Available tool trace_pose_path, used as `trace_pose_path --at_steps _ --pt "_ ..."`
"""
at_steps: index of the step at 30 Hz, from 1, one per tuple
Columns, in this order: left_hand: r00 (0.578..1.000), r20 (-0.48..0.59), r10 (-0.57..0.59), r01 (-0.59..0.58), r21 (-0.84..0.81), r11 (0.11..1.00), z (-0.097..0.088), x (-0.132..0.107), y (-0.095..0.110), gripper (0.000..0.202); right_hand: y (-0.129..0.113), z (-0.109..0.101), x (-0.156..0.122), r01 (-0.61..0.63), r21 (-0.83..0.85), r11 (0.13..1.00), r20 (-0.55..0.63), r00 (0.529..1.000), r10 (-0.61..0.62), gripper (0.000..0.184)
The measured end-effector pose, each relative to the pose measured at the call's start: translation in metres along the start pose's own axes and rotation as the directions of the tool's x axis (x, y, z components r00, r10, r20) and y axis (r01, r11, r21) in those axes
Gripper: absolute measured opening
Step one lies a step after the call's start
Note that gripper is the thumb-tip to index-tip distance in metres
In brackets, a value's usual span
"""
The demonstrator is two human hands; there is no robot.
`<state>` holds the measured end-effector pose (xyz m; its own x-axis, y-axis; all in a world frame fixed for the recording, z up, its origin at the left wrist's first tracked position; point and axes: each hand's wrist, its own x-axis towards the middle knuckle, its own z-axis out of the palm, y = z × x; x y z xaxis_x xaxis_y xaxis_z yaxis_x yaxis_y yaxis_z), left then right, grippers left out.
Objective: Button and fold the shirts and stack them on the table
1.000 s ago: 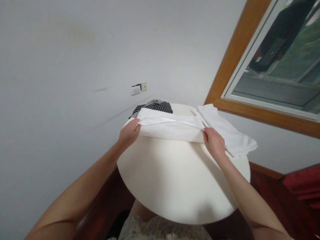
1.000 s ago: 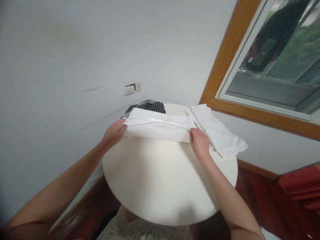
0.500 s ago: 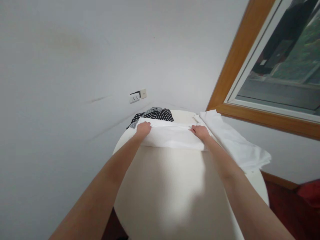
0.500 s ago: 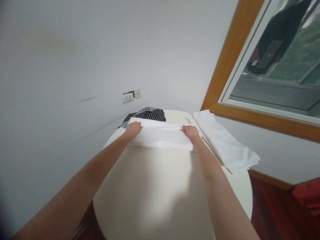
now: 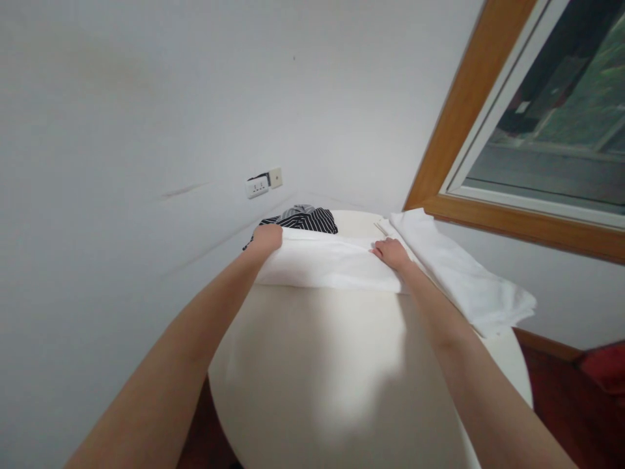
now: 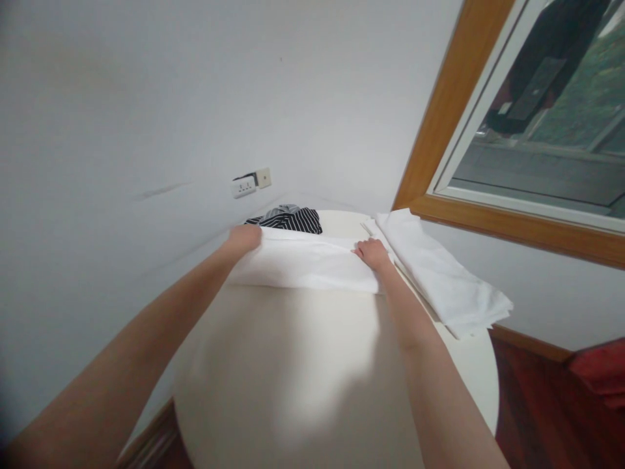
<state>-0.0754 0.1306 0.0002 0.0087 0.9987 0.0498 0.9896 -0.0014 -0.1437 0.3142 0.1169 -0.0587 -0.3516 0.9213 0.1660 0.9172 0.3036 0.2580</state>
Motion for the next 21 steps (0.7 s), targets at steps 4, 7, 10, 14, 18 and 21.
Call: trace_pose_path --at_steps 4,7,10,14,18,21 --pt "0.966 -0.256 0.025 -0.021 0.021 1.0 -0.002 -0.024 0.014 0.04 -0.015 -0.009 -0.006 -0.108 0.005 0.994 -0.103 0.989 0.108 0.032" --pt "0.83 -0.48 0.284 -0.299 0.047 0.953 0.012 -0.054 0.041 0.041 -0.042 -0.028 -0.017 -0.294 0.055 0.954 -0.239 0.924 0.299 0.029" --pt "0.741 -0.458 0.492 -0.568 -0.036 0.822 0.035 -0.082 0.072 0.039 -0.082 -0.043 -0.035 -0.225 0.169 0.96 -0.204 0.945 0.257 0.034" --pt "0.815 -0.355 0.458 -0.548 -0.215 0.808 0.065 -0.098 0.095 0.042 -0.13 -0.04 -0.058 0.016 0.3 0.954 -0.105 0.994 0.016 0.047" --pt "0.894 -0.285 0.345 -0.422 -0.283 0.861 0.08 -0.098 0.097 0.047 -0.138 -0.025 -0.061 -0.014 0.373 0.928 0.029 1.0 0.003 0.066" --pt "0.919 -0.258 0.296 -0.367 -0.297 0.881 0.084 -0.098 0.096 0.052 -0.116 -0.014 -0.056 -0.058 0.412 0.909 0.129 0.992 0.005 0.069"
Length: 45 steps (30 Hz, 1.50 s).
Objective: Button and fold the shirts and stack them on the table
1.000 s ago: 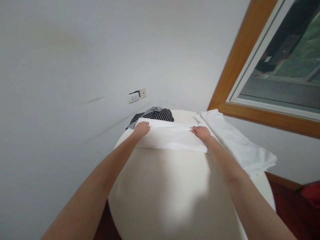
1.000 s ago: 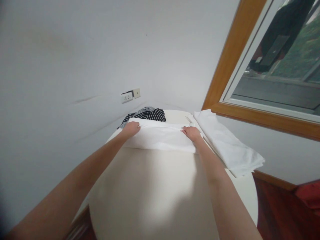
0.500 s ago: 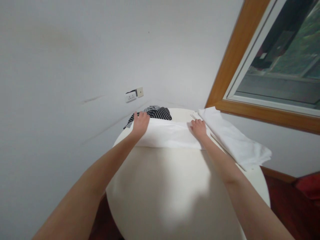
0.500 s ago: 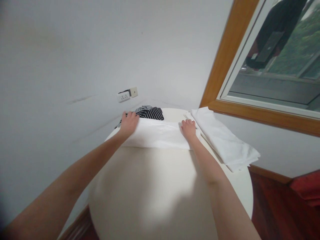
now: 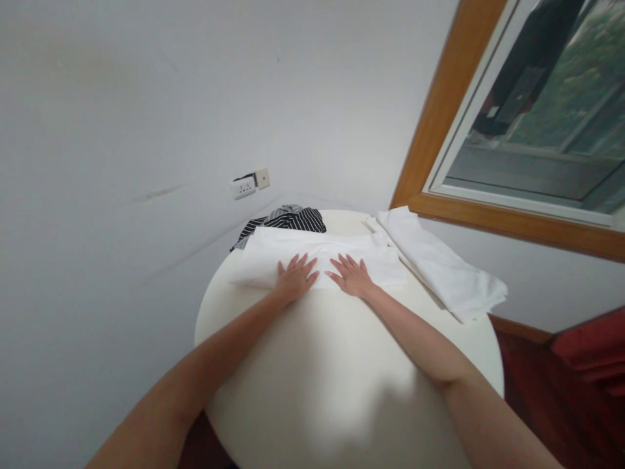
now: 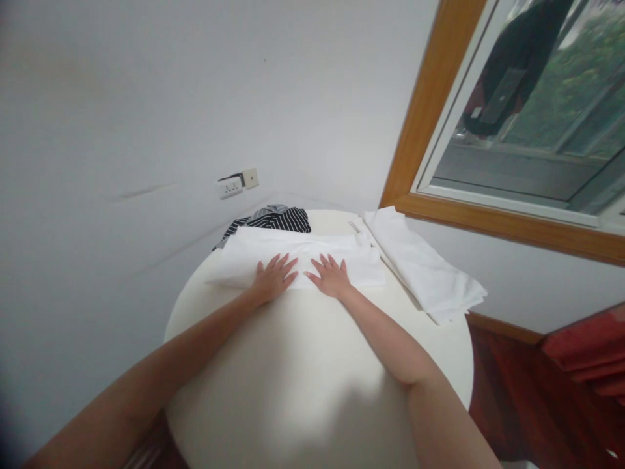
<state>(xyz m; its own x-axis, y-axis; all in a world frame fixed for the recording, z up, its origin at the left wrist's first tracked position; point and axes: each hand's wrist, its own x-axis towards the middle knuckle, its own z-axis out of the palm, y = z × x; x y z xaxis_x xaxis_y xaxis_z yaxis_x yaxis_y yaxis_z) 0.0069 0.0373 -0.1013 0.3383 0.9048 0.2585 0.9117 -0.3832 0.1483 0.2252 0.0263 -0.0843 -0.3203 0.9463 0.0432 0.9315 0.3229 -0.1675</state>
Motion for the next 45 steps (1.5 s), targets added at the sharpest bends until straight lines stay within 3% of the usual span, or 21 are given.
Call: trace_pose_path --at_steps 5,8,11,16,21,25,32,36,40,45 --pt "0.999 0.03 -0.024 0.024 -0.001 1.0 0.0 0.0 0.002 0.053 0.066 -0.004 0.002 -0.126 -0.046 0.991 -0.024 0.992 0.125 0.067" --pt "0.999 0.025 -0.025 0.025 0.003 1.0 -0.001 0.0 0.003 0.053 0.098 -0.002 0.0 -0.097 -0.082 0.992 -0.096 0.991 0.089 0.06" --pt "0.999 0.027 -0.03 0.03 0.005 1.0 -0.002 -0.001 0.004 0.053 0.11 0.002 0.0 -0.058 -0.096 0.994 -0.154 0.987 0.042 0.057" --pt "0.999 -0.031 -0.038 0.039 0.022 0.999 -0.003 -0.004 0.008 0.051 0.107 0.004 -0.005 -0.081 -0.095 0.992 -0.272 0.961 0.052 0.047" --pt "0.986 -0.157 -0.062 0.069 0.036 0.997 -0.004 -0.011 0.009 0.046 0.103 -0.005 -0.013 -0.293 -0.16 0.943 -0.401 0.892 0.209 0.043" --pt "0.98 -0.188 -0.069 0.079 0.047 0.996 -0.003 -0.012 0.008 0.044 0.103 -0.018 -0.003 -0.321 -0.264 0.91 -0.377 0.902 0.209 0.038" --pt "0.985 -0.156 -0.076 0.084 0.044 0.996 -0.003 -0.012 0.009 0.047 0.105 -0.041 0.029 -0.27 -0.338 0.902 -0.218 0.954 0.204 0.028" --pt "0.979 -0.163 -0.124 0.132 0.042 0.99 -0.005 -0.016 0.013 0.049 0.098 -0.051 0.04 -0.322 -0.318 0.892 -0.314 0.923 0.221 0.03" --pt "0.951 -0.17 -0.258 0.264 0.016 0.964 -0.003 -0.019 0.019 0.055 0.092 -0.04 0.04 -0.413 -0.232 0.881 -0.452 0.848 0.279 0.032" --pt "0.935 -0.123 -0.332 0.335 -0.002 0.942 0.0 -0.021 0.015 0.06 0.095 -0.012 0.033 -0.405 -0.174 0.898 -0.424 0.854 0.303 0.028"
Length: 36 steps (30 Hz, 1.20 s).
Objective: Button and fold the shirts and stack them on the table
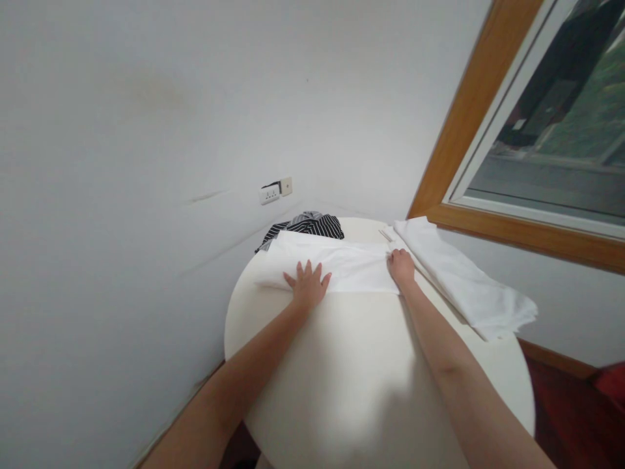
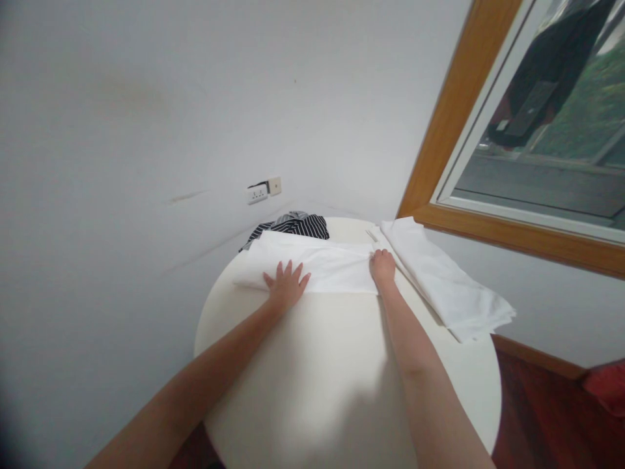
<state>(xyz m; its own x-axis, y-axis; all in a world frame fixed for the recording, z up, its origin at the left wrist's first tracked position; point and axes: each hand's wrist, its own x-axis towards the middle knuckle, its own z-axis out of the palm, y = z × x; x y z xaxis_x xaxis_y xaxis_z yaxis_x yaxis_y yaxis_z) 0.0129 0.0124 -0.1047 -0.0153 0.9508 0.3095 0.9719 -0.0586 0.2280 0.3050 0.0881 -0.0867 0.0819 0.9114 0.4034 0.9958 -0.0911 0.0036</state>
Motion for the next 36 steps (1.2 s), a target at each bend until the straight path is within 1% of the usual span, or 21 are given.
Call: trace_pose_path --at_steps 2,4,5,7,8,10,11,13,15,17,20,22,24,26,27,28,30,32,33,35,36 --pt "1.0 0.008 -0.013 0.013 -0.013 1.0 -0.002 0.003 -0.012 0.059 0.002 0.001 -0.003 0.0 0.039 0.999 -0.031 1.0 0.001 0.028" --pt "0.998 0.006 -0.062 0.062 -0.008 0.998 -0.006 0.008 -0.029 0.057 0.005 -0.002 -0.005 0.015 0.079 0.997 -0.047 0.999 -0.012 0.032" --pt "0.994 0.005 -0.107 0.107 0.003 0.994 -0.009 0.012 -0.039 0.057 0.005 -0.005 -0.007 0.034 0.096 0.995 -0.044 0.999 -0.03 0.033" --pt "0.98 0.023 -0.198 0.197 0.034 0.98 -0.016 0.018 -0.057 0.06 0.004 -0.011 -0.015 0.105 0.127 0.986 -0.034 0.994 -0.101 0.034" --pt "0.972 0.03 -0.232 0.23 0.054 0.972 -0.019 0.021 -0.065 0.062 0.001 -0.013 -0.02 0.161 0.147 0.976 -0.028 0.987 -0.158 0.036" --pt "0.963 0.02 -0.27 0.267 0.093 0.959 -0.023 0.026 -0.076 0.063 -0.007 -0.015 -0.034 0.281 0.195 0.94 -0.006 0.958 -0.286 0.042" --pt "0.961 0.004 -0.276 0.274 0.109 0.956 -0.024 0.027 -0.08 0.063 -0.012 -0.014 -0.041 0.328 0.219 0.919 0.021 0.94 -0.34 0.046" --pt "0.96 -0.047 -0.277 0.28 0.129 0.951 -0.025 0.028 -0.086 0.063 -0.021 -0.013 -0.053 0.35 0.249 0.903 0.114 0.916 -0.386 0.053" --pt "0.953 -0.085 -0.291 0.3 0.125 0.946 -0.023 0.028 -0.091 0.066 -0.029 -0.013 -0.06 0.322 0.252 0.913 0.213 0.902 -0.377 0.056" --pt "0.938 -0.104 -0.33 0.34 0.101 0.935 -0.021 0.028 -0.096 0.07 -0.033 -0.015 -0.062 0.302 0.247 0.921 0.272 0.89 -0.365 0.057" --pt "0.915 -0.123 -0.384 0.394 0.071 0.916 -0.017 0.029 -0.103 0.074 -0.035 -0.019 -0.06 0.298 0.251 0.921 0.287 0.886 -0.364 0.056" --pt "0.908 -0.155 -0.389 0.403 0.07 0.912 -0.016 0.029 -0.105 0.073 -0.033 -0.021 -0.059 0.305 0.262 0.916 0.255 0.893 -0.371 0.054" --pt "0.906 -0.197 -0.374 0.396 0.088 0.914 -0.016 0.029 -0.106 0.068 -0.027 -0.024 -0.059 0.318 0.273 0.908 0.197 0.905 -0.376 0.051" --pt "0.91 -0.225 -0.349 0.381 0.12 0.917 -0.019 0.029 -0.106 0.062 -0.016 -0.027 -0.06 0.303 0.259 0.917 0.14 0.928 -0.346 0.047" --pt "0.914 -0.226 -0.337 0.371 0.134 0.919 -0.021 0.029 -0.106 0.058 -0.008 -0.029 -0.06 0.268 0.231 0.935 0.116 0.947 -0.3 0.045" --pt "0.919 -0.22 -0.326 0.361 0.145 0.921 -0.023 0.03 -0.107 0.056 0.001 -0.031 -0.061 0.209 0.191 0.959 0.097 0.968 -0.23 0.043" --pt "0.926 -0.206 -0.318 0.351 0.154 0.923 -0.028 0.031 -0.107 0.053 0.017 -0.036 -0.064 0.039 0.097 0.995 0.062 0.997 -0.045 0.042" --pt "0.924 -0.202 -0.326 0.358 0.154 0.921 -0.034 0.032 -0.107 0.052 0.03 -0.038 -0.065 -0.128 0.029 0.991 0.056 0.99 0.126 0.041" --pt "0.92 -0.202 -0.337 0.369 0.153 0.917 -0.036 0.033 -0.107 0.053 0.034 -0.038 -0.066 -0.188 0.01 0.982 0.066 0.98 0.187 0.042" --pt "0.912 -0.192 -0.362 0.392 0.148 0.908 -0.039 0.034 -0.108 0.054 0.038 -0.035 -0.064 -0.254 -0.011 0.967 0.097 0.962 0.254 0.047" --pt "0.909 -0.182 -0.375 0.402 0.143 0.904 -0.041 0.034 -0.108 0.055 0.039 -0.032 -0.062 -0.239 -0.023 0.971 0.118 0.964 0.24 0.051"
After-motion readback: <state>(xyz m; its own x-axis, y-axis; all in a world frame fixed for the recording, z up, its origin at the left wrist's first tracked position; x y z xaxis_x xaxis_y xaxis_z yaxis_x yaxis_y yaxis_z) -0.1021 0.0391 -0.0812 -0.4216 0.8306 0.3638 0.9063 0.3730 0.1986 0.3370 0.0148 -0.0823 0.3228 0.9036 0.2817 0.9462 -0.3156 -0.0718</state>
